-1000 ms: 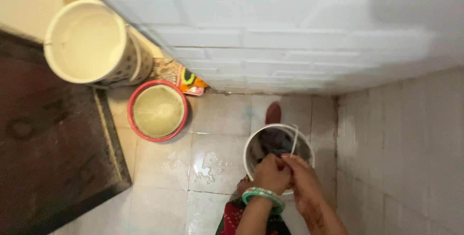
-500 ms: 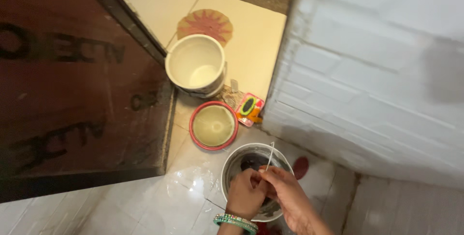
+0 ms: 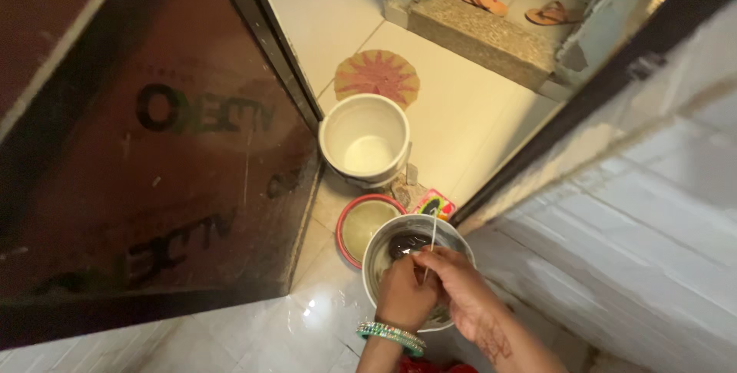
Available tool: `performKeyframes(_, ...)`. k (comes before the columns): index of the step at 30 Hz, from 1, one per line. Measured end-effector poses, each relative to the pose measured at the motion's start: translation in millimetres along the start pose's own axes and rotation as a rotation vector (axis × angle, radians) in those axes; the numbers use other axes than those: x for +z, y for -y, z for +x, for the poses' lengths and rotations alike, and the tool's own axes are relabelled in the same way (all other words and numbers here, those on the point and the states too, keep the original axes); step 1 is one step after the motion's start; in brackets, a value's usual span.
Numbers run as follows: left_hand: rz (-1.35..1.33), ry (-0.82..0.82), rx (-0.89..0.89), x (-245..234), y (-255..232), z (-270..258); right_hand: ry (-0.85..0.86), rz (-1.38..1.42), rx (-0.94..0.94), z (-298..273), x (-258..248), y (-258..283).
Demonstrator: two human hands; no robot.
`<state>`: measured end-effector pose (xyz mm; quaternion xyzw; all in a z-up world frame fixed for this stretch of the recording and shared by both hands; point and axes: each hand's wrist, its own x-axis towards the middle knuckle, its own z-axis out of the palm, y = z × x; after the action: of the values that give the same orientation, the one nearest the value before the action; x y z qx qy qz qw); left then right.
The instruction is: The person scoops water from a large black tub using a green mug and pours it onto the tiled floor. They then pick up a white bucket containing dark clothes, carry it out of the room, and wring out the clothes by hand.
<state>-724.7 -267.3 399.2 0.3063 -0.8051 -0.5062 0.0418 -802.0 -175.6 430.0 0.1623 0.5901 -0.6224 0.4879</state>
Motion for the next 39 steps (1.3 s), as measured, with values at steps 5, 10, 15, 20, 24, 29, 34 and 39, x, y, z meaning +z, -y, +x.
performKeyframes(5, -0.063, -0.009, -0.006, -12.3, -34.1, 47.1, 0.024, 0.059, -0.051, 26.9, 2.5, 46.0)
performKeyframes(10, -0.108, 0.068, -0.074, -23.4, -71.5, 81.6, 0.071, 0.019, -0.075, 54.6, 3.8, 93.4)
performKeyframes(15, -0.100, 0.070, 0.012, -28.9, -94.0, 118.2, 0.010, 0.055, -0.057, 92.3, 0.5, 125.3)
performKeyframes(20, -0.029, 0.029, 0.069, -19.2, -100.7, 150.5, -0.044, 0.059, -0.058, 130.0, 0.1, 149.3)
performKeyframes(24, -0.082, 0.066, 0.027, -21.7, -106.5, 185.7, -0.082, 0.064, -0.075, 159.0, -1.4, 166.1)
performKeyframes(29, -0.141, 0.077, 0.053, -45.5, -125.1, 211.8, -0.031, 0.076, -0.116, 161.6, 8.7, 204.0)
performKeyframes(34, -0.263, 0.133, 0.083, -72.8, -148.8, 245.3, -0.017, 0.128, -0.114, 159.4, 31.5, 246.7)
performKeyframes(39, -0.236, 0.206, 0.150, -99.9, -171.5, 275.5, 0.028, 0.162, -0.204, 169.4, 36.7, 281.5)
